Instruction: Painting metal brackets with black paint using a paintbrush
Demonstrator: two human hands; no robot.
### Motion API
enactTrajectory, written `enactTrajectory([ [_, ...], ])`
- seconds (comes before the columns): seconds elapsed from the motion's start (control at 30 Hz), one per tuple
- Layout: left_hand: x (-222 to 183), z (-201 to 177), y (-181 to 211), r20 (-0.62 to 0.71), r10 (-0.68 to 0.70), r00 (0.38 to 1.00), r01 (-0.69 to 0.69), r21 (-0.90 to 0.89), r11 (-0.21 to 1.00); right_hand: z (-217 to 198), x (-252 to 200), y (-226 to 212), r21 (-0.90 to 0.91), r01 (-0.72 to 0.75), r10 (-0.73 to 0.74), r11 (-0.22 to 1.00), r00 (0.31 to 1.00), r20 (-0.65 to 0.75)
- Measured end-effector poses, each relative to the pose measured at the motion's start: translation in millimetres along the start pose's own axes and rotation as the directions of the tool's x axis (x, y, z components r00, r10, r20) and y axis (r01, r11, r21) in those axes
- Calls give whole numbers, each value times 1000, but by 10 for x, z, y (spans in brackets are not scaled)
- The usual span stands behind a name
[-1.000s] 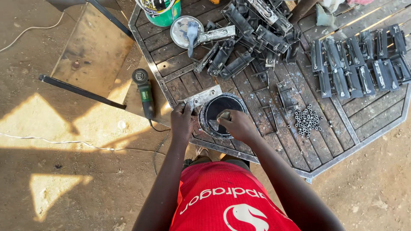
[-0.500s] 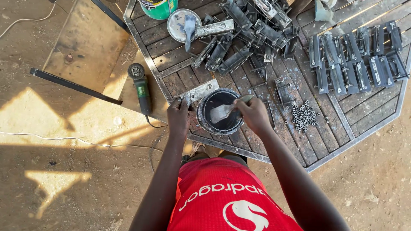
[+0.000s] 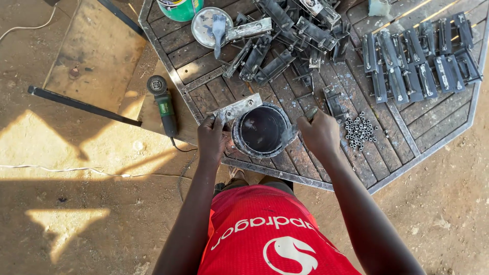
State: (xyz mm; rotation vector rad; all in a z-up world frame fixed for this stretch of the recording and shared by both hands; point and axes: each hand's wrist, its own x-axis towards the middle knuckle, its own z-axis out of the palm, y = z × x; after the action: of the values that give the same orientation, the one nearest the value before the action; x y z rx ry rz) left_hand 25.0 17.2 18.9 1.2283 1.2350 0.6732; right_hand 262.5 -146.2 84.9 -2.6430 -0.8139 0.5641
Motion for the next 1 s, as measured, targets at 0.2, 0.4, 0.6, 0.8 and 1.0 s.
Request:
enactTrajectory([
  [0.2, -163, -8, 118, 91, -35, 995, 35, 9, 999, -238, 28, 100, 788, -34, -54, 614, 995, 84],
  [0.4, -49, 83, -315, 136, -74, 988, 76, -16, 997, -41, 59, 260, 966, -237, -14, 106, 971, 240],
  [0.6, -36, 159, -409, 171, -94, 981, 119, -141, 983, -34, -107, -359, 978, -198, -171, 67, 964, 206],
  [0.8, -65, 94, -377, 161, -69, 985, 100, -190, 977, 12, -170, -680, 969, -93, -240, 229, 959, 149],
  [1.0, -64, 38, -485, 134, -36, 990, 68, -246, 967, -97, -66, -537, 847, 49, -230, 530, 969, 88],
])
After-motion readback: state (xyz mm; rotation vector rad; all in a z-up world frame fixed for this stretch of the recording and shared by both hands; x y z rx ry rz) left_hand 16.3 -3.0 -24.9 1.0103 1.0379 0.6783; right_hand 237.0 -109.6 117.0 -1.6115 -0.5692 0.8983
